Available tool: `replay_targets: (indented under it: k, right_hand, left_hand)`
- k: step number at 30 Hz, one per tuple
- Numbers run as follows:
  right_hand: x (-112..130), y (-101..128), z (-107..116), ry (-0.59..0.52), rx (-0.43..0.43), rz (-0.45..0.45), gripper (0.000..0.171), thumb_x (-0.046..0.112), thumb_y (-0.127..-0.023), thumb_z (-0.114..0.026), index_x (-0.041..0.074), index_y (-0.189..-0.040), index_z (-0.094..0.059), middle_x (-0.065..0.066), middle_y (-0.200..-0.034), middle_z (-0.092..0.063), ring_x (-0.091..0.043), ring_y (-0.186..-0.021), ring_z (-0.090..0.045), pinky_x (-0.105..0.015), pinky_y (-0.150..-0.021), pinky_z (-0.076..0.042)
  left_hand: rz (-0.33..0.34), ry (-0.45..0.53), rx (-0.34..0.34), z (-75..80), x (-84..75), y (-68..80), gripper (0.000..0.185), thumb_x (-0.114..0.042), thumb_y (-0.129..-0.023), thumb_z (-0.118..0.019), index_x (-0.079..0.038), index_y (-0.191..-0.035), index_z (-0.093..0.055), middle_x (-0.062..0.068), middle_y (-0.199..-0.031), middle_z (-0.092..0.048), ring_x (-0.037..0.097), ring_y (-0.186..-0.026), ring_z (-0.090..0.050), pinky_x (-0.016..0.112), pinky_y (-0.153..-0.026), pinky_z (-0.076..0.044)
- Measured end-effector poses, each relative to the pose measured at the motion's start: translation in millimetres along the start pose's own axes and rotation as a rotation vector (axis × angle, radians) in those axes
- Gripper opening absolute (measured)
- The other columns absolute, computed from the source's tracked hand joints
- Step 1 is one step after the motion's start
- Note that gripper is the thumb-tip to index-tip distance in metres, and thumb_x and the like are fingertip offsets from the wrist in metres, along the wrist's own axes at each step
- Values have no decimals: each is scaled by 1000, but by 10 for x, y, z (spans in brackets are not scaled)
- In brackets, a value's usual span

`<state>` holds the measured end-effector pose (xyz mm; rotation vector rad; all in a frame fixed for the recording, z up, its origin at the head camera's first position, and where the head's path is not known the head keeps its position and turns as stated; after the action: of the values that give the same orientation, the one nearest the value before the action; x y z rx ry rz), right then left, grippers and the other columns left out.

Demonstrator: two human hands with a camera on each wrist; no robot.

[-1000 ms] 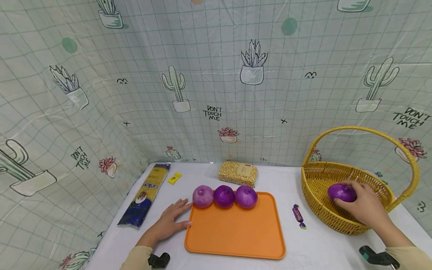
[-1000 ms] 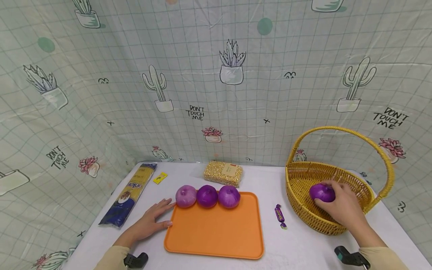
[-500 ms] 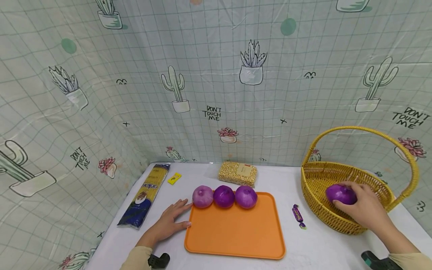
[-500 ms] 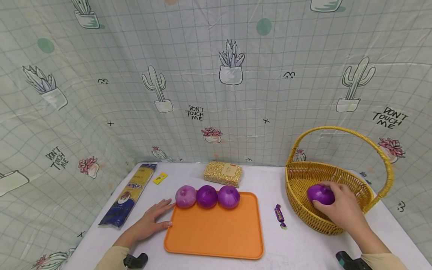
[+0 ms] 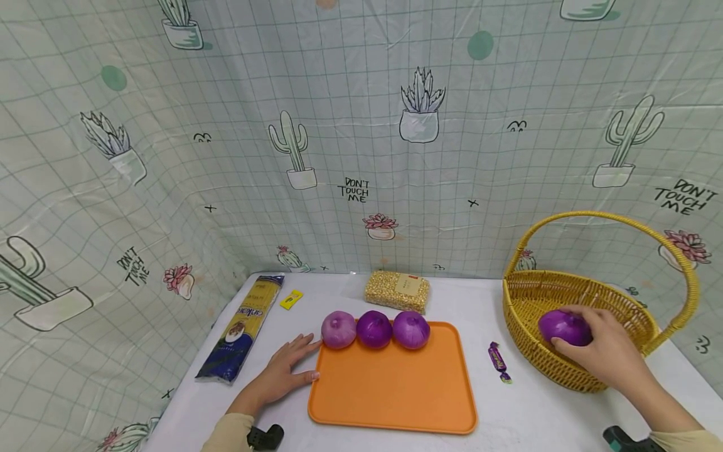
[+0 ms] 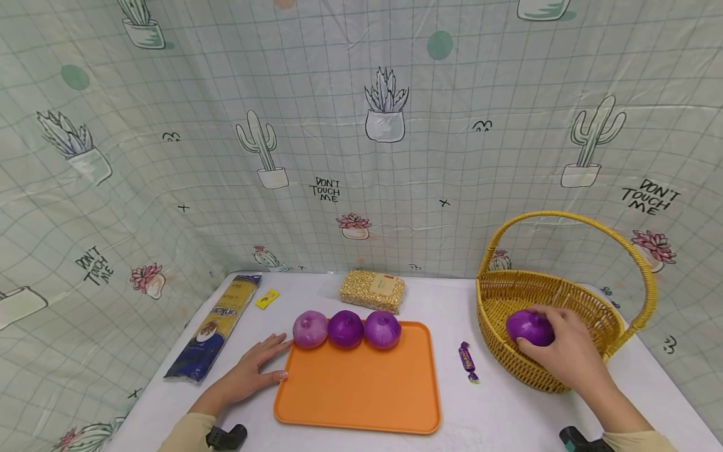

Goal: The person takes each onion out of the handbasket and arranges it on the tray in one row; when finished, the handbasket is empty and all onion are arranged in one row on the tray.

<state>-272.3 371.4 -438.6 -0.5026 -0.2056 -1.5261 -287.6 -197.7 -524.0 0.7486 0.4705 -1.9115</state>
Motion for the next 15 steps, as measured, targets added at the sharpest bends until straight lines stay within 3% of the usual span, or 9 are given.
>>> replay_targets:
  k: [15]
  right_hand:
    - [190, 67, 22, -32, -11, 27, 72, 40, -86, -81, -1, -137, -51, -39, -128, -39, -61, -106, -47, -72, -74, -54]
  left_hand:
    - [10, -9, 3, -5, 20, -8, 69, -40, -95, -71, -10, -152, -48, 22, -161, -34, 48, -152, -16, 67, -120, -4]
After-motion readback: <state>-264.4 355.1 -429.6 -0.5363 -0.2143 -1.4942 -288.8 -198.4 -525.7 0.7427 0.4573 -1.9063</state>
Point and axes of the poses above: each hand's wrist, its own y-axis away from the middle knuckle, its own z-axis out of the back of the hand, x = y × z, the point moved 7 cm from there along -y, towards the middle knuckle
